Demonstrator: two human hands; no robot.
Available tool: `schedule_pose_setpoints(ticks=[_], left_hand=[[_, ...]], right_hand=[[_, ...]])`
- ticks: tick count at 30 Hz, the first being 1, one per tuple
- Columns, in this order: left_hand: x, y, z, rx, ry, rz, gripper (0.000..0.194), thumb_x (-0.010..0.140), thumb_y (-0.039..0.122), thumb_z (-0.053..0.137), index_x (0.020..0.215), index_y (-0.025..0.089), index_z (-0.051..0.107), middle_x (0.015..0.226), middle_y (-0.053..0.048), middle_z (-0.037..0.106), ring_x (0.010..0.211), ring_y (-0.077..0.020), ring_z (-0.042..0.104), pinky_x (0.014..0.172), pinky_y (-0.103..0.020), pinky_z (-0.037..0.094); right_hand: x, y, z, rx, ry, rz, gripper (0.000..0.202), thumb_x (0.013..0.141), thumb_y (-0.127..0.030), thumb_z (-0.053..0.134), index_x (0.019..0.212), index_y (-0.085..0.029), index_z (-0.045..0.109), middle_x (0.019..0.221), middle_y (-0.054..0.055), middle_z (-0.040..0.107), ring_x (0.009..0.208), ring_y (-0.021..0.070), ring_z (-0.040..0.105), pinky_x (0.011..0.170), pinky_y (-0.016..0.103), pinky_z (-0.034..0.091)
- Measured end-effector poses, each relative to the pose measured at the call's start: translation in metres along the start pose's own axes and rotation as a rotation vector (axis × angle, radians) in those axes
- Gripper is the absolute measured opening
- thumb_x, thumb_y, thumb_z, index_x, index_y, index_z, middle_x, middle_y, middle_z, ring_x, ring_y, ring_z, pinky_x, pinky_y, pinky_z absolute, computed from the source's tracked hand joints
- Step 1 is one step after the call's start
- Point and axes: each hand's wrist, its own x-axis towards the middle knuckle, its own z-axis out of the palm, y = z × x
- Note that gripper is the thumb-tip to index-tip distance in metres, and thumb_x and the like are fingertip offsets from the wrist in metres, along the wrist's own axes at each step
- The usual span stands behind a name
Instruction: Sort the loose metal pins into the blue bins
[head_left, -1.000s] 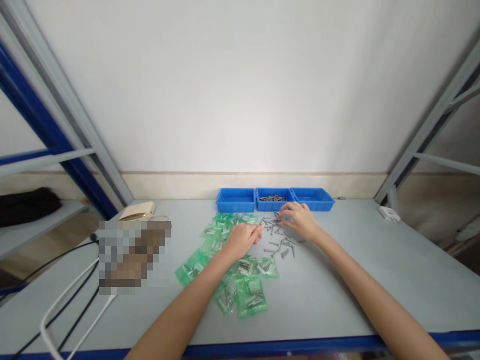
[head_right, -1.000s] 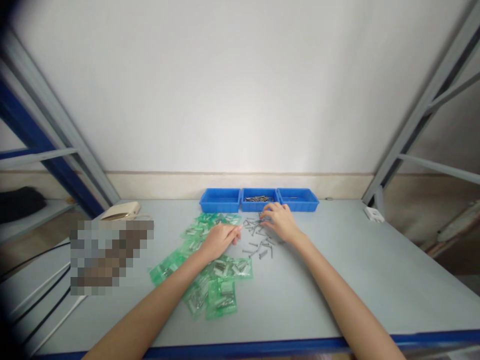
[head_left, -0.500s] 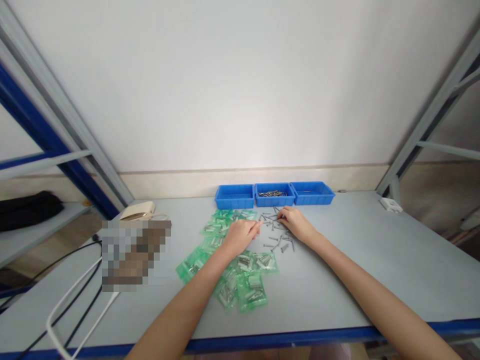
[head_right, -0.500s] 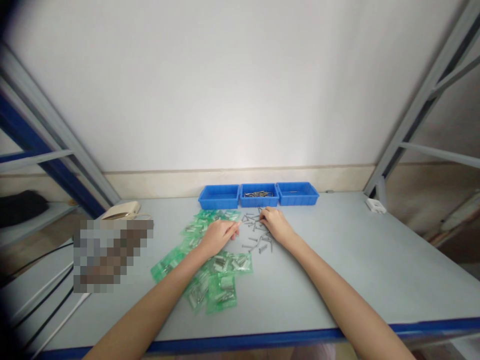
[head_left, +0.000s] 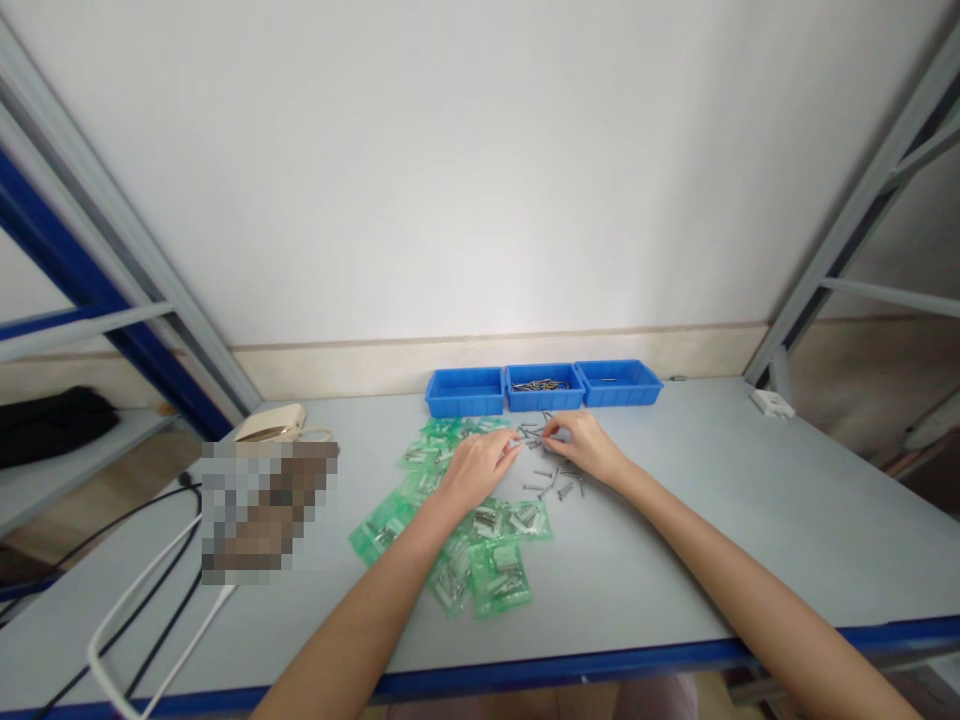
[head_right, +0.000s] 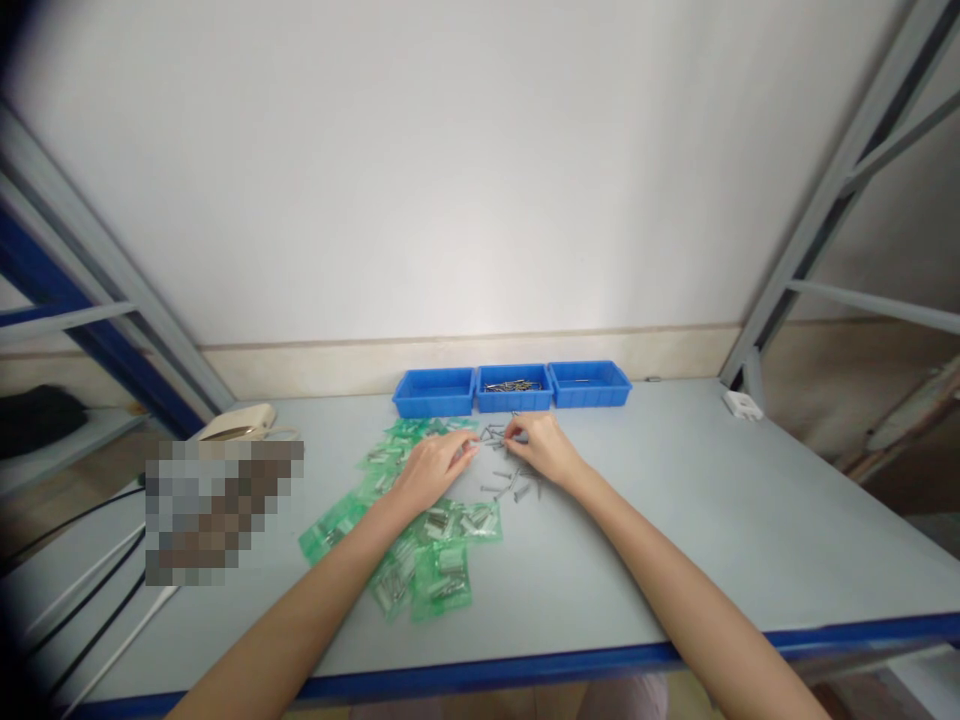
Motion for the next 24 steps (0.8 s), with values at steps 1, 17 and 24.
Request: schedule_pose_setpoints(ticks=[1,17,24], left_hand=[[0.0,0.0,0.0,0.026,0.04,0.043,0.028,0.091,0.035,0.04,0.105,0.017,0.056,0.094,-0.004,0.065,0.082,-0.0157,0.06,0.074,-0.026,0.042],[0.0,0.001,0.005,0.156,0.025,0.135,0.034,0.094,0.025,0.03,0.074,0.015,0.056,0.071,-0.004,0.062,0.071,-0.0176,0.057,0.067,-0.03,0.04],[0.001,0.007,0.004,0.099,-0.017,0.078,0.038,0.095,0.028,0.025,0.073,0.016,0.053,0.068,-0.003,0.061,0.067,-0.0162,0.057,0.066,-0.027,0.039]], right_hand=[[0.0,-0.006,0.001,0.09,-0.005,0.018,0.008,0.077,-0.022,0.057,0.077,-0.017,0.063,0.078,0.003,0.065,0.076,0.0152,0.059,0.074,0.028,0.043],[0.001,-0.025,-0.003,0.357,-0.139,-0.031,0.019,0.08,-0.027,0.057,0.094,-0.018,0.066,0.093,0.003,0.068,0.082,0.0151,0.06,0.077,0.028,0.045],[-0.001,-0.029,0.007,-0.102,-0.063,-0.174,0.018,0.087,-0.026,0.048,0.082,-0.017,0.062,0.078,0.004,0.065,0.078,0.0163,0.058,0.072,0.029,0.037]])
